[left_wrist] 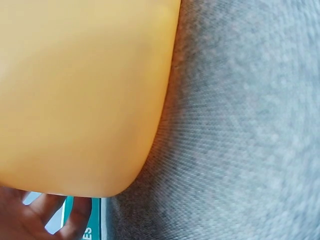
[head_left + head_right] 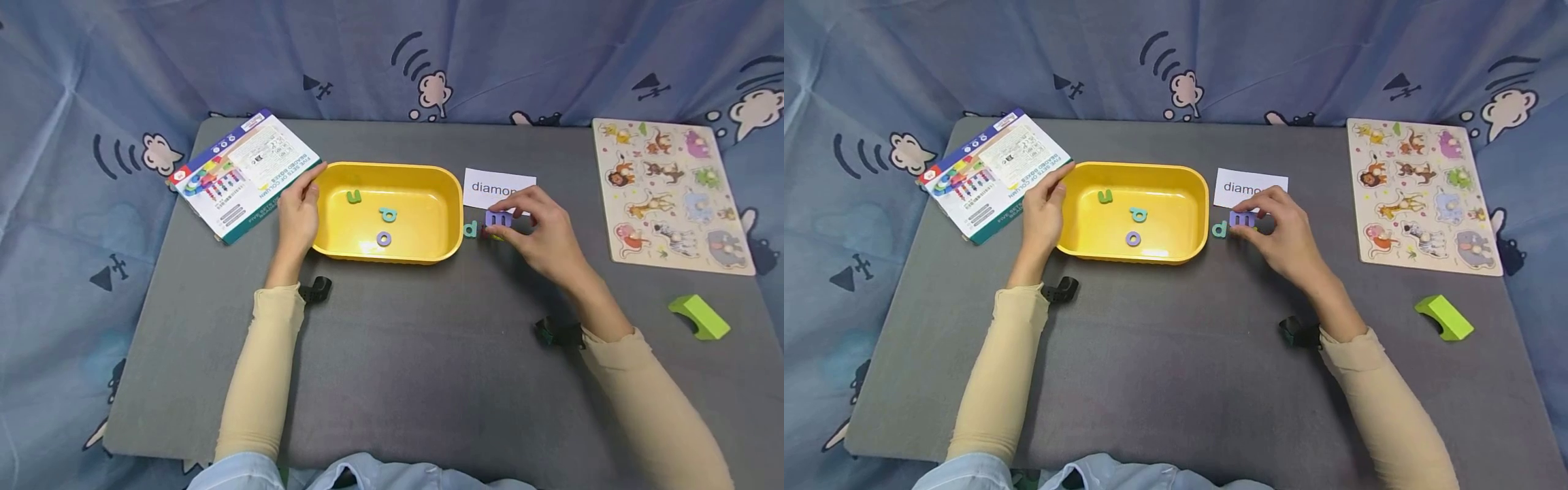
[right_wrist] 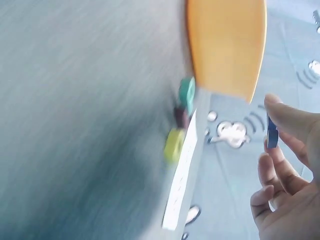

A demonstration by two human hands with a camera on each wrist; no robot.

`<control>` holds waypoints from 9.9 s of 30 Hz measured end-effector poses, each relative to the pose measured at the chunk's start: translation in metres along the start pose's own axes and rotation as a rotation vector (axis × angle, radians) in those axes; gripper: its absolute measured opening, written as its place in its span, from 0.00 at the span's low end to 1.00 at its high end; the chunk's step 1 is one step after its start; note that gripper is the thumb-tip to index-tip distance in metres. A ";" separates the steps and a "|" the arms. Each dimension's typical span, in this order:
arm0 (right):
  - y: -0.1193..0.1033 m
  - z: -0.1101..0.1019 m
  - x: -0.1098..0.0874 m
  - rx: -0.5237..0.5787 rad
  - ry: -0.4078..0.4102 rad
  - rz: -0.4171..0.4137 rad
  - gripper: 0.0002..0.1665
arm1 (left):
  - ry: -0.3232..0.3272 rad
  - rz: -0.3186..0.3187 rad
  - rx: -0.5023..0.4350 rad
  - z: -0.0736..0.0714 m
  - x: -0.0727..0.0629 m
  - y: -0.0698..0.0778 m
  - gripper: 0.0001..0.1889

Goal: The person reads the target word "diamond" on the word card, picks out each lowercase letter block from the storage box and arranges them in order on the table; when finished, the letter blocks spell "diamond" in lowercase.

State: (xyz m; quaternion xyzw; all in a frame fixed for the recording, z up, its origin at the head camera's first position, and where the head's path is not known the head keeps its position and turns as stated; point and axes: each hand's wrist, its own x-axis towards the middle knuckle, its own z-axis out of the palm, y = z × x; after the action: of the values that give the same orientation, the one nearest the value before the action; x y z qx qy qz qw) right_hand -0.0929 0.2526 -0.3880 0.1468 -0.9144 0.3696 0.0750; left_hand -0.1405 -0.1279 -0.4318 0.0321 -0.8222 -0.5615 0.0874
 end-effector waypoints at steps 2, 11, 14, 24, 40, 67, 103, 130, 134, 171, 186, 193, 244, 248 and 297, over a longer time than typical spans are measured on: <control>0.008 -0.006 -0.004 -0.021 0.000 0.026 0.18 | -0.001 0.002 -0.005 0.000 0.000 0.000 0.22; 0.037 -0.016 -0.017 -0.073 -0.030 0.072 0.18 | -0.002 0.012 -0.016 0.000 0.000 0.000 0.21; 0.044 -0.015 -0.019 -0.079 -0.040 0.090 0.18 | -0.003 0.013 -0.018 0.000 0.000 0.000 0.22; 0.057 -0.011 -0.020 -0.132 -0.126 0.185 0.17 | 0.004 0.010 -0.010 -0.001 -0.001 0.000 0.22; 0.013 -0.002 0.003 -0.141 -0.163 0.227 0.22 | 0.012 0.014 -0.005 -0.001 0.001 0.000 0.21; -0.076 0.098 0.060 -0.152 -0.383 0.026 0.30 | 0.007 -0.005 -0.002 0.000 -0.001 0.001 0.22; -0.073 0.095 0.060 0.077 -0.334 -0.094 0.13 | 0.018 0.009 0.023 0.000 -0.001 0.001 0.22; 0.015 0.000 -0.012 -0.025 0.016 0.040 0.18 | 0.022 0.012 0.036 0.000 0.000 0.001 0.22; 0.035 -0.007 -0.027 -0.091 0.014 0.087 0.18 | 0.019 0.015 0.033 0.000 0.000 0.001 0.22; 0.067 -0.023 -0.040 -0.188 -0.020 0.270 0.16 | 0.022 0.025 0.025 -0.001 0.000 0.000 0.22; 0.036 -0.015 -0.025 -0.133 -0.002 0.271 0.25 | 0.030 0.022 0.029 0.000 0.001 -0.001 0.21; 0.004 0.009 -0.001 -0.064 -0.036 0.190 0.26 | 0.027 0.015 0.029 0.000 0.000 -0.001 0.21; -0.081 0.147 0.099 -0.005 -0.527 -0.069 0.21 | 0.022 0.020 0.013 -0.001 0.001 -0.002 0.21; -0.082 0.145 0.096 -0.036 -0.555 -0.067 0.20 | 0.014 0.021 0.003 -0.001 0.000 -0.001 0.21; 0.003 0.005 0.000 0.199 0.046 0.081 0.14 | 0.018 0.012 -0.004 -0.001 -0.001 -0.002 0.21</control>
State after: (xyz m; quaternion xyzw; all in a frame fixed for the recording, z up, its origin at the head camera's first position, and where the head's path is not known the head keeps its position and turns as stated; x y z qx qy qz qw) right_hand -0.0937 0.2512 -0.3942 0.1081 -0.8765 0.4645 0.0662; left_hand -0.1398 -0.1298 -0.4337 0.0320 -0.8204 -0.5625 0.0980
